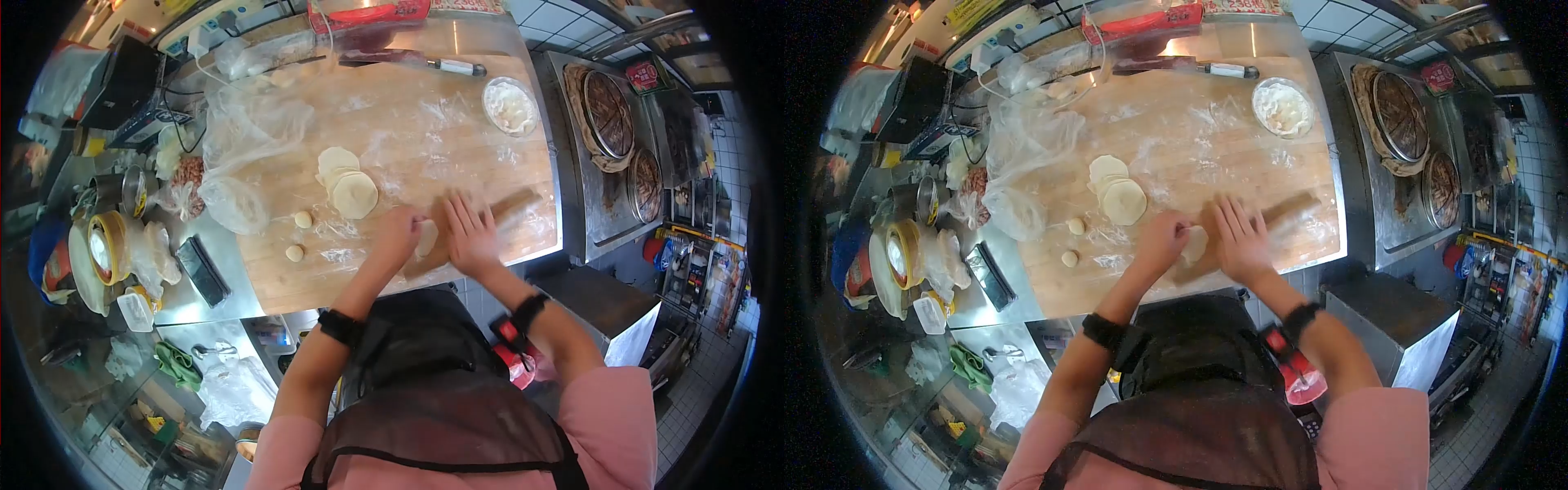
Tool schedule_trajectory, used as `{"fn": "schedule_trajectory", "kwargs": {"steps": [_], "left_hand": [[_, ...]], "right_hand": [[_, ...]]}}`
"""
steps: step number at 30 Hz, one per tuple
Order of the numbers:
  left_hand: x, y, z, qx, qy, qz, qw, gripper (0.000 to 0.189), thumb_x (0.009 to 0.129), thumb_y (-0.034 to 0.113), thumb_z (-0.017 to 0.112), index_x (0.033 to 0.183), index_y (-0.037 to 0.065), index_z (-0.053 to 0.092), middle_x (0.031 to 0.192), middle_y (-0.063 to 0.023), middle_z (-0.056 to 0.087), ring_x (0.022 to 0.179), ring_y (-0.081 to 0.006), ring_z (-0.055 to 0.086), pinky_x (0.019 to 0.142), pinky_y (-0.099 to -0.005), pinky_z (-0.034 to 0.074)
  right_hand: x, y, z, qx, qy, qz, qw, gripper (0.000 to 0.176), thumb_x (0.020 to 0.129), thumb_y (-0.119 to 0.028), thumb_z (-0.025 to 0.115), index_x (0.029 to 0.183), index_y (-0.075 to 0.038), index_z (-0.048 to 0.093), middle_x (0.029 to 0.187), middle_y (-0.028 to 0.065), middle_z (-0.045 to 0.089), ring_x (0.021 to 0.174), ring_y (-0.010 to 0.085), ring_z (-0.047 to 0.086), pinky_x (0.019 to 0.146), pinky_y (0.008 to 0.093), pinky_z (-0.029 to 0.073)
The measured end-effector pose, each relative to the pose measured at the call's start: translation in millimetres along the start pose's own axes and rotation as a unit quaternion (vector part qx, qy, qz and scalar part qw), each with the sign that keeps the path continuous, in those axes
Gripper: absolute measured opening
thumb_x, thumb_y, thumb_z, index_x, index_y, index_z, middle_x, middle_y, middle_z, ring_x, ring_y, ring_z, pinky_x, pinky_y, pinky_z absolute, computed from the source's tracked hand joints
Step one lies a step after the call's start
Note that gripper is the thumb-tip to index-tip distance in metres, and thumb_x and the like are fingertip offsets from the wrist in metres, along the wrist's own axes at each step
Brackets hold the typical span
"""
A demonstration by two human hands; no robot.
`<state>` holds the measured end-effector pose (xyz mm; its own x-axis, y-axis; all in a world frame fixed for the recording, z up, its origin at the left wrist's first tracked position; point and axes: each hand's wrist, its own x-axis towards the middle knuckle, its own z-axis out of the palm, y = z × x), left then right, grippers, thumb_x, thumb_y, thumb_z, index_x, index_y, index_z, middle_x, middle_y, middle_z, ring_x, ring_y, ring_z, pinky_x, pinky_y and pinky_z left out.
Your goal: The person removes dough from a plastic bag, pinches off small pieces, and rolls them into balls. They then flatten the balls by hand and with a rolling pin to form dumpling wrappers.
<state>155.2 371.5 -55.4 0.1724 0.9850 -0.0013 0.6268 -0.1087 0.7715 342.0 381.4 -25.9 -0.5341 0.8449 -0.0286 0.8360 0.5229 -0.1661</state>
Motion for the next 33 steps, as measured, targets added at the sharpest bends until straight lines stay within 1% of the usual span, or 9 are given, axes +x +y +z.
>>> {"fn": "schedule_trajectory", "kwargs": {"steps": [2,6,9,13,16,26,28,30,33], "left_hand": [[-13.1,-7.7,-3.2,-0.151,0.034,-0.155,0.976,0.008,0.074,0.004,0.065,0.08,0.002,0.06,0.067,-0.013,0.058,0.061,-0.0269,0.059,0.06,-0.0346,0.047],[-20.7,19.6,-18.9,-0.117,-0.03,-0.192,0.974,0.007,0.074,0.004,0.061,0.081,0.004,0.058,0.074,-0.0171,0.062,0.073,-0.034,0.062,0.063,-0.0422,0.047],[-4.5,10.8,-15.6,-0.065,0.001,-0.159,0.985,0.008,0.076,0.006,0.062,0.083,0.002,0.06,0.073,-0.0179,0.062,0.072,-0.0356,0.062,0.065,-0.0427,0.048],[-4.3,-1.2,-13.7,0.014,-0.017,-0.072,0.997,0.013,0.076,0.007,0.065,0.088,0.001,0.063,0.074,-0.0169,0.062,0.07,-0.0328,0.063,0.065,-0.0394,0.049],[-17.7,-4.5,-22.3,-0.151,0.055,-0.178,0.971,0.012,0.075,0.006,0.065,0.087,0.001,0.063,0.073,-0.0151,0.063,0.068,-0.0282,0.063,0.063,-0.0357,0.049],[-7.8,3.8,-16.3,-0.027,0.015,-0.127,0.991,0.013,0.077,0.008,0.066,0.087,0.001,0.063,0.076,-0.0163,0.064,0.072,-0.0286,0.064,0.065,-0.0355,0.049],[-4.9,-2.3,-13.9,0.038,0.005,-0.095,0.995,0.014,0.077,0.008,0.067,0.087,0.001,0.063,0.077,-0.0162,0.064,0.073,-0.0283,0.064,0.065,-0.0352,0.049],[-15.7,-6.4,-19.9,-0.097,0.063,-0.187,0.976,0.014,0.076,0.007,0.068,0.087,0.001,0.063,0.08,-0.0158,0.065,0.074,-0.0269,0.065,0.065,-0.0341,0.05],[-38.0,-5.9,-32.5,-0.151,-0.01,-0.198,0.969,0.015,0.075,0.006,0.067,0.089,0.001,0.063,0.079,-0.0146,0.065,0.072,-0.0263,0.065,0.066,-0.0336,0.05]], "right_hand": [[-33.4,4.8,5.9,-0.016,-0.056,0.002,0.998,0.064,0.085,-0.025,0.051,0.142,-0.003,0.032,0.15,0.0111,0.031,0.14,0.0254,0.026,0.11,0.0531,0.019],[52.6,-7.7,6.5,-0.025,-0.009,0.011,1.0,0.061,0.087,-0.021,0.047,0.142,-0.002,0.031,0.15,0.0116,0.03,0.14,0.0249,0.026,0.111,0.0533,0.019],[92.5,-11.3,15.3,-0.019,0.052,-0.007,0.998,0.058,0.087,-0.019,0.045,0.142,-0.001,0.031,0.149,0.0124,0.032,0.14,0.0247,0.026,0.11,0.0534,0.02],[31.9,-13.5,11.5,-0.009,0.037,-0.008,0.999,0.062,0.082,-0.018,0.049,0.139,0.002,0.035,0.145,0.0149,0.037,0.138,0.0275,0.03,0.11,0.0522,0.021],[-21.2,-11.0,6.9,0.021,-0.011,0.0,1.0,0.062,0.083,-0.018,0.048,0.14,0.002,0.034,0.146,0.0149,0.036,0.138,0.0277,0.03,0.111,0.0524,0.019],[88.1,-21.0,30.8,-0.044,0.073,0.006,0.996,0.062,0.084,-0.017,0.048,0.14,0.002,0.032,0.146,0.0163,0.036,0.137,0.0285,0.031,0.112,0.0505,0.019],[34.5,-24.6,11.5,0.034,0.02,0.006,0.999,0.06,0.083,-0.017,0.049,0.139,0.002,0.036,0.145,0.0163,0.037,0.137,0.0277,0.032,0.111,0.0517,0.019],[-17.6,-25.1,1.3,0.042,-0.046,0.016,0.998,0.06,0.084,-0.019,0.049,0.139,0.002,0.036,0.146,0.0163,0.036,0.139,0.028,0.029,0.112,0.0521,0.018],[-16.3,-20.0,14.6,-0.017,-0.051,0.002,0.999,0.065,0.085,-0.024,0.05,0.142,-0.001,0.031,0.151,0.0111,0.029,0.141,0.0248,0.023,0.112,0.0509,0.017]]}}
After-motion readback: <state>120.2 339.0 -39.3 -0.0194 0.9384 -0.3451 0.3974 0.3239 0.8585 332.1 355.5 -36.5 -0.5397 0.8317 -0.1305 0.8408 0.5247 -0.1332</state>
